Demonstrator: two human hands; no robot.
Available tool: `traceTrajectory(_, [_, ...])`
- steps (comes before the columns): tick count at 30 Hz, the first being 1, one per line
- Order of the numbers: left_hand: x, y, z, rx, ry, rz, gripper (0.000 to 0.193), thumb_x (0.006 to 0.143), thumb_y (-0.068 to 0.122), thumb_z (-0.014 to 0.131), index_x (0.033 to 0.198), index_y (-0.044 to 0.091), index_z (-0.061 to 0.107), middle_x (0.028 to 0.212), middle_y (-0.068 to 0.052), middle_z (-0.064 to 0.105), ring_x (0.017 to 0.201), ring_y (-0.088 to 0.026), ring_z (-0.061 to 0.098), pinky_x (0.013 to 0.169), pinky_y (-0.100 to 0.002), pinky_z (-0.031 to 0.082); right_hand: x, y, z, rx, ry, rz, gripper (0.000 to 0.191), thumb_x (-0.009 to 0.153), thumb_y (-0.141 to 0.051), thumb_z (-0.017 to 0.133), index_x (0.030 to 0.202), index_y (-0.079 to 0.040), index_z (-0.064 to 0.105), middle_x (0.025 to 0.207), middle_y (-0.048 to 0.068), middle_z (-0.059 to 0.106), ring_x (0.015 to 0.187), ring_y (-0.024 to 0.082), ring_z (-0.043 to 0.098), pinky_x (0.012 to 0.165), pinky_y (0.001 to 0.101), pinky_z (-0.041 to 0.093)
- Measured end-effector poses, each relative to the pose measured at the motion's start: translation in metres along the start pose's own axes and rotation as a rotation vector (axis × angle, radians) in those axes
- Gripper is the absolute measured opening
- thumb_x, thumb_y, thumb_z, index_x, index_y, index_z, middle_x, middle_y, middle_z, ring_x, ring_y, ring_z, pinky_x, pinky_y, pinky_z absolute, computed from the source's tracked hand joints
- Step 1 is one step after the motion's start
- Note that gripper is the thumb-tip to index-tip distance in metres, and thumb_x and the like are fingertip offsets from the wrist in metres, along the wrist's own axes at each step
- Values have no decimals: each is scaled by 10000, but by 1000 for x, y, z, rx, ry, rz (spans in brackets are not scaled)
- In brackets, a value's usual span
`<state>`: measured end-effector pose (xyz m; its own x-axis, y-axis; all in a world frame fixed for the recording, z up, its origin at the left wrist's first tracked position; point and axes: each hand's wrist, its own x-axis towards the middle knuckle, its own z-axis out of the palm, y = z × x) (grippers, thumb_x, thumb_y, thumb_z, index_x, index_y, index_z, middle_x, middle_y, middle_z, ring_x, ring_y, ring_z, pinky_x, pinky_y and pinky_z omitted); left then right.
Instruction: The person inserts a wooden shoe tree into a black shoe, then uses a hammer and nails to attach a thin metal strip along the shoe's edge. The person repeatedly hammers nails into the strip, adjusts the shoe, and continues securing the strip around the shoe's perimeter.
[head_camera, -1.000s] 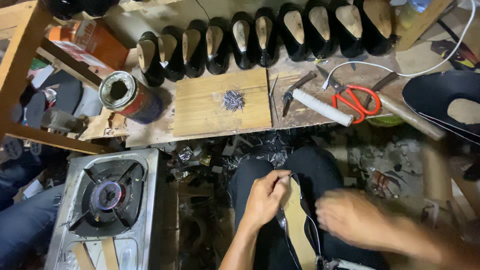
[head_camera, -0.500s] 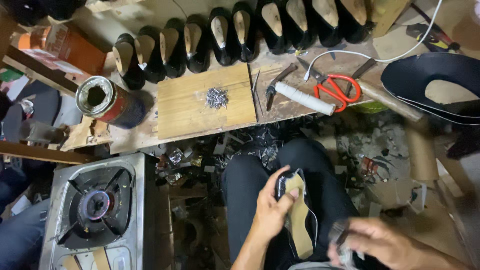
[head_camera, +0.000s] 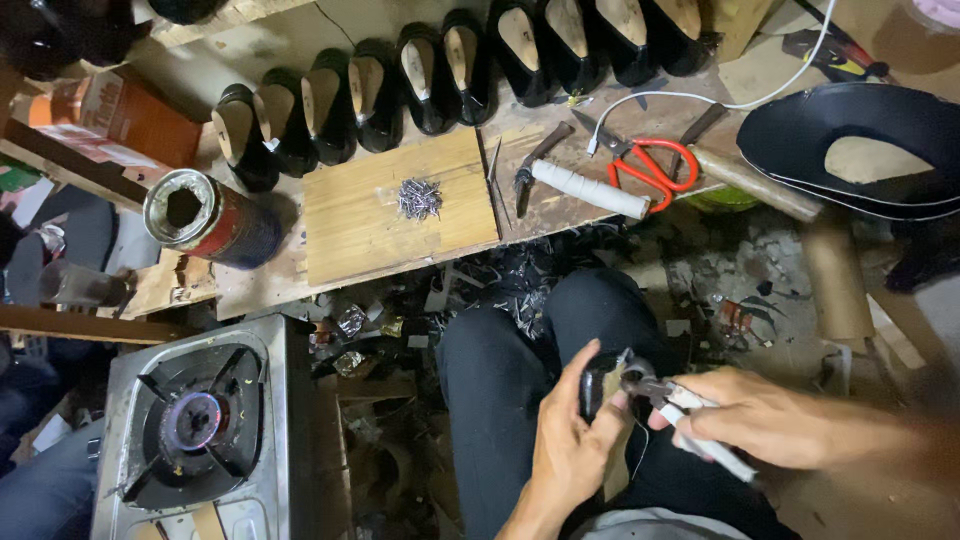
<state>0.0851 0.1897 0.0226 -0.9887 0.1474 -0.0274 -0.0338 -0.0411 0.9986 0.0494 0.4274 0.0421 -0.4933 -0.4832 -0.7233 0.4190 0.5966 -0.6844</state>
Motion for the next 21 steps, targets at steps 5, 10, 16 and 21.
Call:
traceTrajectory(5, [-4, 6, 9, 123, 3, -130, 576, 907, 104, 670, 1455, -3, 530, 816, -54, 700, 519, -31, 480, 468, -219, 405, -3, -10, -19, -173, -25, 15, 283, 842, -196, 586, 1090, -111, 691, 875, -11, 695, 810, 120, 697, 715, 306, 657])
traceTrajectory(10, [-4, 7, 20, 147, 21, -120, 583, 908, 109, 675, 1460, -4, 522, 814, -67, 697, 510, -46, 497, 466, -228, 423, -8, -40, -31, -418, -45, 49, 220, 856, -140, 562, 1014, -80, 703, 841, 29, 718, 796, 171, 694, 720, 394, 610])
traceTrajectory(16, [-4, 7, 25, 137, 34, -44, 557, 922, 94, 663, 1449, -24, 525, 958, -100, 733, 600, -65, 568, 539, -230, 484, -12, -62, -39, -791, 13, 155, 280, 866, -145, 583, 1127, -101, 672, 970, 150, 740, 957, 289, 742, 874, 432, 575])
traceTrajectory(21, [-2, 5, 18, 216, 12, -63, 566, 909, 102, 670, 1442, -20, 524, 905, -124, 709, 574, -95, 588, 551, -249, 498, -1, -35, -39, -957, 201, -253, 534, 801, -136, 646, 1333, -87, 628, 1229, 204, 685, 1126, 361, 663, 972, 456, 523])
